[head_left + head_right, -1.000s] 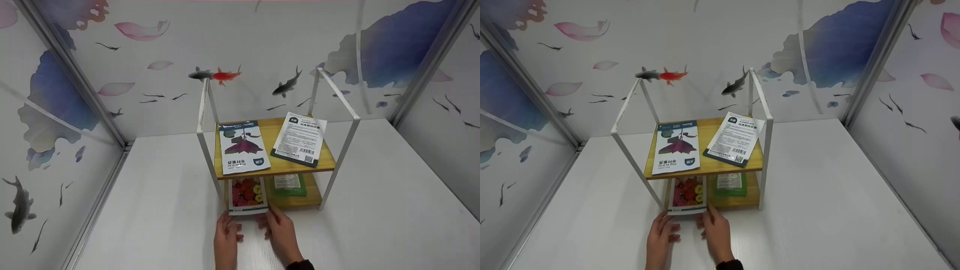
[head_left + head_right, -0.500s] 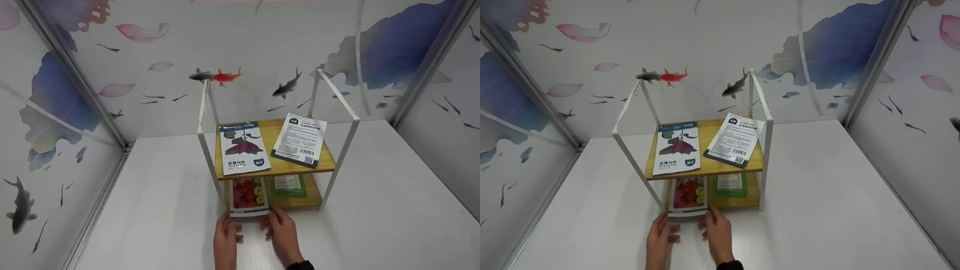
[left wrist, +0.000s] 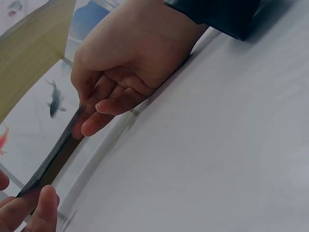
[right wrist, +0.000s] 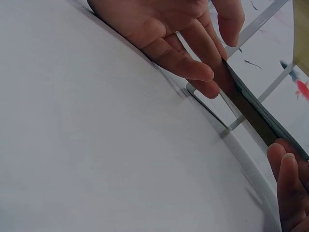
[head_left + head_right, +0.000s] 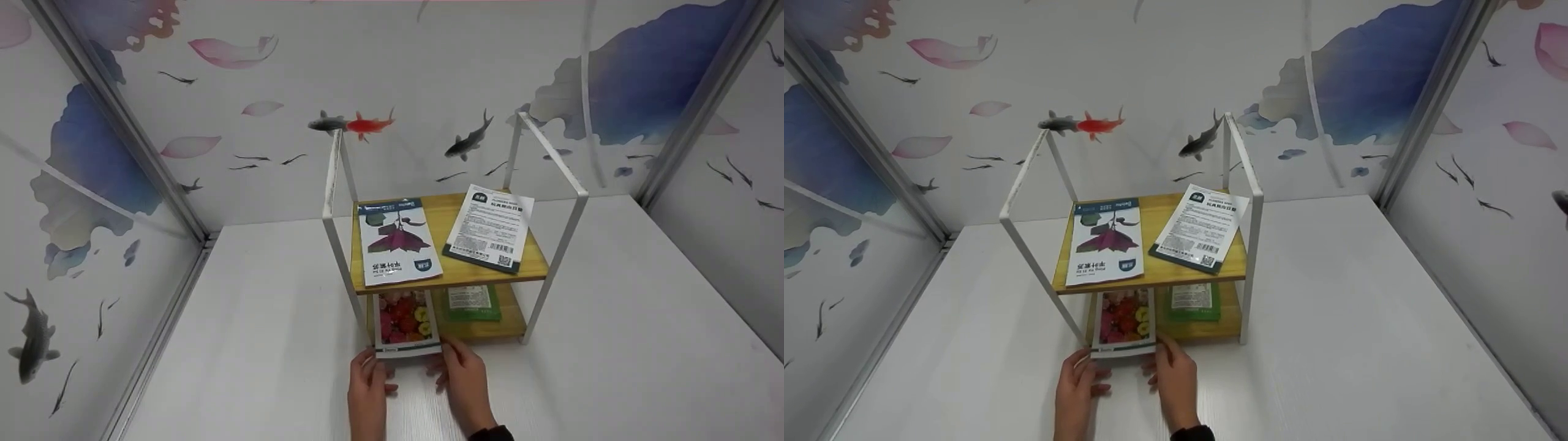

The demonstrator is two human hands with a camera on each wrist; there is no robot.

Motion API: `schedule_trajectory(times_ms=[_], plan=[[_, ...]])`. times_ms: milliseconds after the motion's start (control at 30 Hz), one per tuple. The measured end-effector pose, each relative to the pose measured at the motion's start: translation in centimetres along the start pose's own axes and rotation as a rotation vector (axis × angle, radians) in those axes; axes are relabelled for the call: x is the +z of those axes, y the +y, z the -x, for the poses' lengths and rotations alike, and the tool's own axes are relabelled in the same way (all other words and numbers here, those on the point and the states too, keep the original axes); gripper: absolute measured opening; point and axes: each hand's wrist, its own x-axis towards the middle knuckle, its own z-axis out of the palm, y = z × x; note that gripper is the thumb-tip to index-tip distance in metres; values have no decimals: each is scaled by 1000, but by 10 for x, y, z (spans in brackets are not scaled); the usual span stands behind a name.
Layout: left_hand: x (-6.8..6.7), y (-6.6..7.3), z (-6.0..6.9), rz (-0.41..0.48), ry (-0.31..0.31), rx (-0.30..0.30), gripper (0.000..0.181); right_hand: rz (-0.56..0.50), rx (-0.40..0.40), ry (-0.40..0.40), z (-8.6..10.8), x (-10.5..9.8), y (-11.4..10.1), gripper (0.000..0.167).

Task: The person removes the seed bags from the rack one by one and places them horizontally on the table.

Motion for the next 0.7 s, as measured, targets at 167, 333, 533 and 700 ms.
schedule_trajectory(times_ms=[167,333,533,700], plan=[[0,-1,0,6,0,10,38,0,-5,-4,1,0,-1,40],[1,-3,-2,9,-6,-5,40,-7,-4,-8,1,0,-1,37],[0,-3,-3,4,-11,3,45,-7,-4,-21,0,0,0,41],[0,-2,-1,-1,-11,20,46,6,7,-51,0,1,-1,48]])
